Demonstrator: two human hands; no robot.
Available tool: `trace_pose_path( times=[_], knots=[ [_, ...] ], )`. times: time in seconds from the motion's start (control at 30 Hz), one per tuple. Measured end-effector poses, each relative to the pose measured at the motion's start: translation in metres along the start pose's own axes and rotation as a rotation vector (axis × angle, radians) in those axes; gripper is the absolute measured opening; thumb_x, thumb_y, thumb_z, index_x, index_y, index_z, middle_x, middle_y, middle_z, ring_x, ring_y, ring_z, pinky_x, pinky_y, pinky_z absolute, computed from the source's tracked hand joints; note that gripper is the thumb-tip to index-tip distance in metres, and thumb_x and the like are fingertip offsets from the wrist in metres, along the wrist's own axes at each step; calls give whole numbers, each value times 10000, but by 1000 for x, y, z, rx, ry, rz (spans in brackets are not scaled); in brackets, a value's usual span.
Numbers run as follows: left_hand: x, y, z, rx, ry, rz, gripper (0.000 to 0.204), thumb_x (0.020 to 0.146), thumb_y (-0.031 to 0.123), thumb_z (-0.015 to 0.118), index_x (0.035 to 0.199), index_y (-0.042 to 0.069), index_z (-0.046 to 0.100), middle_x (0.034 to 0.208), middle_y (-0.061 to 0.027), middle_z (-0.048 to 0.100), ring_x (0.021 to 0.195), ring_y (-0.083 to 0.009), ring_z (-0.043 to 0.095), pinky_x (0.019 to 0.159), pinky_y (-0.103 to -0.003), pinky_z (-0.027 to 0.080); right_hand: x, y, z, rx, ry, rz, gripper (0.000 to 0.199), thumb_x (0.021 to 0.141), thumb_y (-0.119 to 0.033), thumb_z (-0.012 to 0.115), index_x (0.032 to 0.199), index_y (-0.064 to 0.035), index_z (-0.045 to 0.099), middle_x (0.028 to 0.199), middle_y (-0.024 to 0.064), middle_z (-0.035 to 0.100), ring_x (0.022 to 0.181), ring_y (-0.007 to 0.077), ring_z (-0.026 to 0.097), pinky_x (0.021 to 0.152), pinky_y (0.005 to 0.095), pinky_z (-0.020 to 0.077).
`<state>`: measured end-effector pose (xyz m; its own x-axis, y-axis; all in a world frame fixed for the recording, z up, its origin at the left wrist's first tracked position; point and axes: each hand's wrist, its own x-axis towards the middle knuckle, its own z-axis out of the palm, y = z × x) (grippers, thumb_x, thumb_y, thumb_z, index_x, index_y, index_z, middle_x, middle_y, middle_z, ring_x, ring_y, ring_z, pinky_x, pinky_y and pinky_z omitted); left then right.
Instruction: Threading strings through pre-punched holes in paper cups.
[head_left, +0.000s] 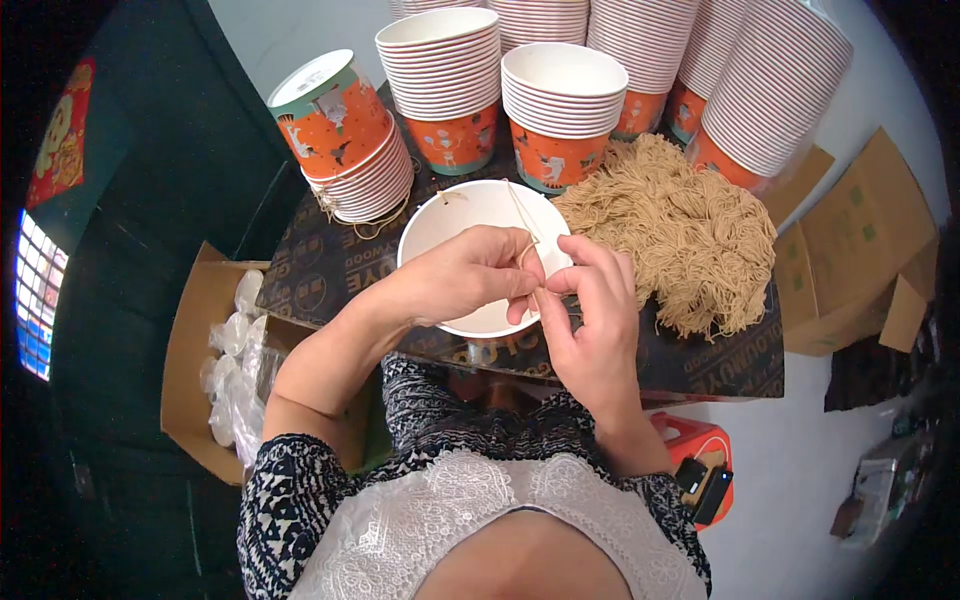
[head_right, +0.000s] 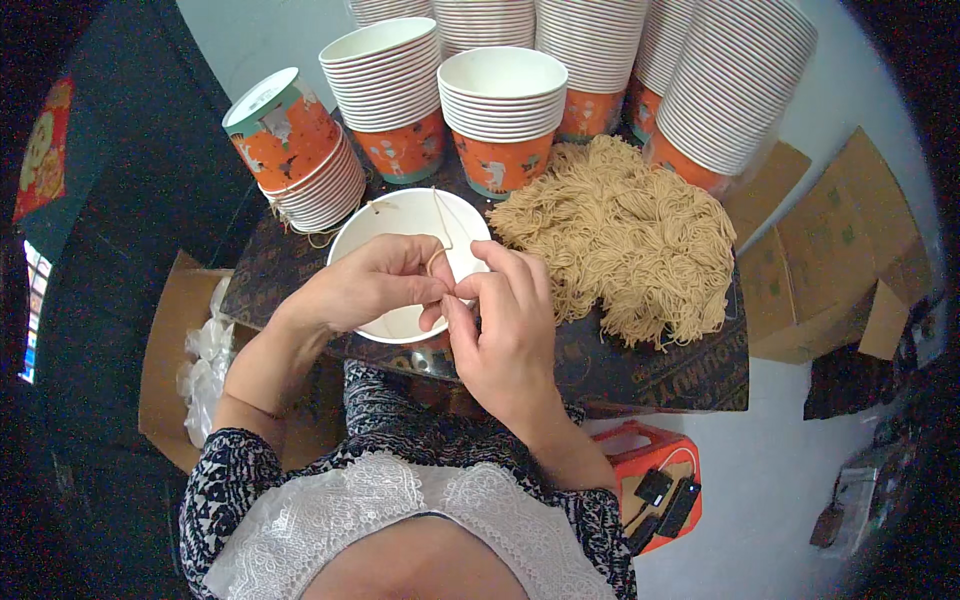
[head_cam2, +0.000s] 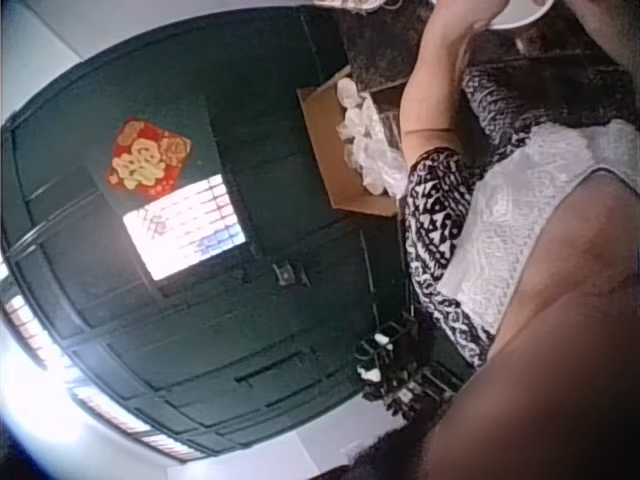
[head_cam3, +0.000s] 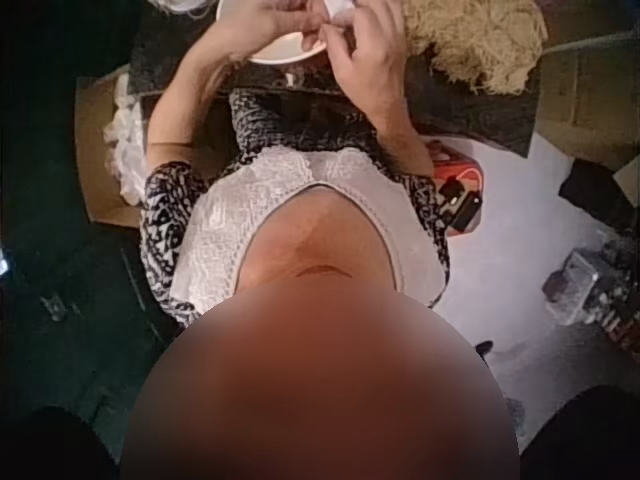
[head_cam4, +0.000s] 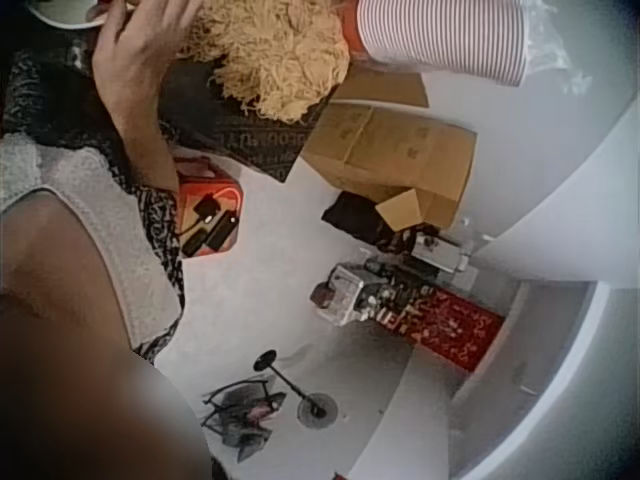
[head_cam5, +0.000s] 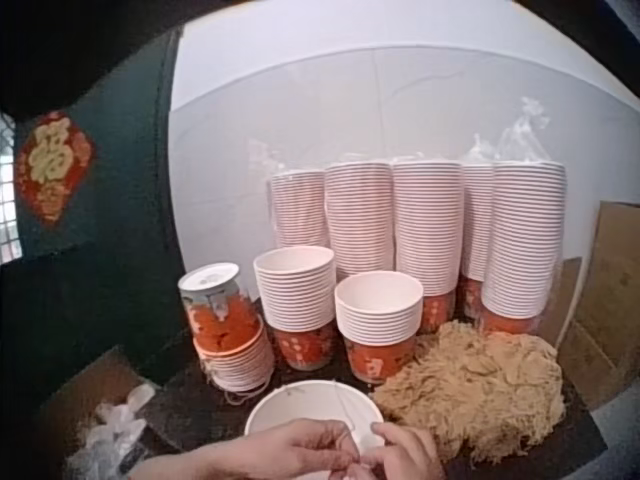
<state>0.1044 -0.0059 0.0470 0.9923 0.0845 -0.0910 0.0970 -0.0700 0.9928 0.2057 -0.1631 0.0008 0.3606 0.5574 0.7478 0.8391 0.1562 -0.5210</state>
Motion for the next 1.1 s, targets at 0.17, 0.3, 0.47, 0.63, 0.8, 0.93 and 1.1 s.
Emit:
trace_pose_path(
  times=[0.17,0.3,0.47,0.63,0.8,0.93,1.1],
  knots=[
    [1,-1,0,-13,-5,6,113,992,79,564,922,-8,578,768,-36,615,709,-110,598,677,-242,472,-1,0,2,13,-13,-10,163,794,12,691,895,-16,567,1166,185,593,1033,370,550,893,474,446],
    [2,0,0,-4,-3,-3,113,994,78,560,920,-7,574,771,-40,617,697,-100,586,659,-239,467,-2,1,4,6,-22,-18,128,811,21,658,885,-17,561,1179,188,586,1046,370,543,902,472,440],
    [1,5,0,-24,-24,-33,103,989,67,564,925,-13,569,801,-58,617,667,-93,555,622,-236,455,-5,7,5,197,-20,76,91,845,27,619,871,-11,540,1206,194,573,1057,369,537,921,449,429],
    [1,3,0,-6,-32,-4,116,955,89,621,922,-11,573,809,-31,595,686,-92,539,623,-230,438,-5,9,5,242,-31,86,85,858,28,610,891,-5,539,1222,208,568,1072,370,542,943,445,427],
    [1,4,-1,-2,-34,6,69,937,29,615,907,-25,583,843,-74,640,691,-100,547,618,-236,452,-6,8,5,219,-3,107,81,867,33,605,899,3,538,1242,230,558,1119,379,552,980,448,431],
    [-2,4,-2,-74,-22,11,76,917,24,640,889,-27,591,850,-74,652,701,-96,549,633,-237,458,-7,10,7,271,22,149,28,914,-3,565,905,12,542,1280,201,550,1134,305,559,999,395,431],
    [-1,1,-3,-32,-41,21,64,894,18,665,890,-25,617,890,-70,663,715,-90,553,643,-236,456,-7,12,7,334,21,160,38,929,-22,553,910,9,545,1299,197,547,1146,296,555,1010,399,426]
  ],
)
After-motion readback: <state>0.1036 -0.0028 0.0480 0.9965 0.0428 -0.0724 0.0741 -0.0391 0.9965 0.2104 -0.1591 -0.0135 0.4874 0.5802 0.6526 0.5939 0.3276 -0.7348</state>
